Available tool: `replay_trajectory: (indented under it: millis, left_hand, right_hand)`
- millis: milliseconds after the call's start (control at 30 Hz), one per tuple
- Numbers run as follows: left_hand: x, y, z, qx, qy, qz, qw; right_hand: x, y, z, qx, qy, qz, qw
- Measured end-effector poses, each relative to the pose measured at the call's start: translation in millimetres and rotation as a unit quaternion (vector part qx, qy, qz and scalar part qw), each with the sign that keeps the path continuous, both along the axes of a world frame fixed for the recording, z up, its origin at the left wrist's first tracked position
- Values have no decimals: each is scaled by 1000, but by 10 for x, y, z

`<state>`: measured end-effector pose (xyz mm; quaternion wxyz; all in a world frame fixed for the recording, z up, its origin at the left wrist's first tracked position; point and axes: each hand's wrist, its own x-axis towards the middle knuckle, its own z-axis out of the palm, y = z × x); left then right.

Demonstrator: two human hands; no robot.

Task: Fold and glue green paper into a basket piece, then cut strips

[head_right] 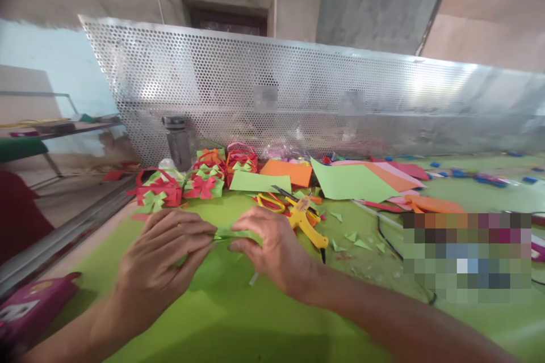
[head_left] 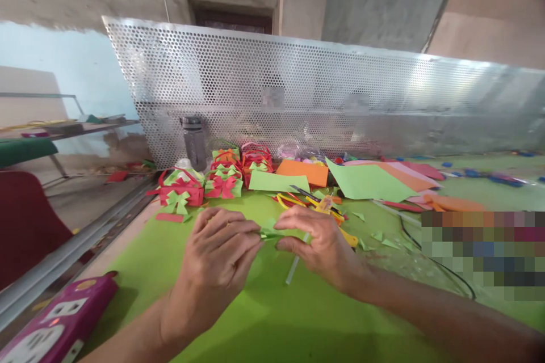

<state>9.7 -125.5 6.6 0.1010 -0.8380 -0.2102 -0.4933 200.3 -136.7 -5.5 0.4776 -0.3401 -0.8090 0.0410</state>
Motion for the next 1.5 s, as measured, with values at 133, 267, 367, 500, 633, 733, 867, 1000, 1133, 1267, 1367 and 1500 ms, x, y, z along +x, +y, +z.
replay_trajectory:
  millis: [133, 267, 367, 500, 633, 733, 867, 1000, 1133, 1267, 1367, 1500]
  left_hand:
    - [13, -22, 35, -33, -8, -8, 999]
    - [19, -37, 28, -60, -4, -4, 998]
    - [22, -50, 3, -107, -14, 37, 993]
    - [26, -56, 10, -189, -2, 28, 982]
    - [34, -56, 51, -240, 7, -36, 970]
    - [30, -57, 65, -238, 7, -57, 970]
    - [6, -62, 70, -221, 21, -54, 974]
    - [8, -70, 84, -185, 23, -39, 982]
    - [26, -86, 98, -161, 35, -39, 986]
    - [10, -97, 101, -155, 57, -32, 986]
    - [-16, -91, 99, -151, 68, -28, 986]
    - [-39, -85, 85, -128, 84, -6, 988]
  right_hand:
    - [-60, 10, -27, 21, 5, 17, 1000]
    - [-72, -6, -31, 14, 21, 28, 999]
    - [-63, -29, -21, 0, 15, 26, 1000]
    - [-58, -60, 23, -21, -2, 23, 1000]
    - [-71, -78, 52, -30, -7, 30, 999]
    - [-90, -88, 44, -14, -7, 31, 999]
    - [-106, -104, 31, 14, -16, 27, 999]
    - [-101, -116, 29, 30, -44, 12, 999]
    - [-89, -124, 35, 37, -55, 1, 998]
    - [-74, -133, 42, 27, -74, -8, 997]
    - [-80, -134, 24, 27, -84, -18, 996]
    - [-110, -131, 7, 39, -73, -37, 996]
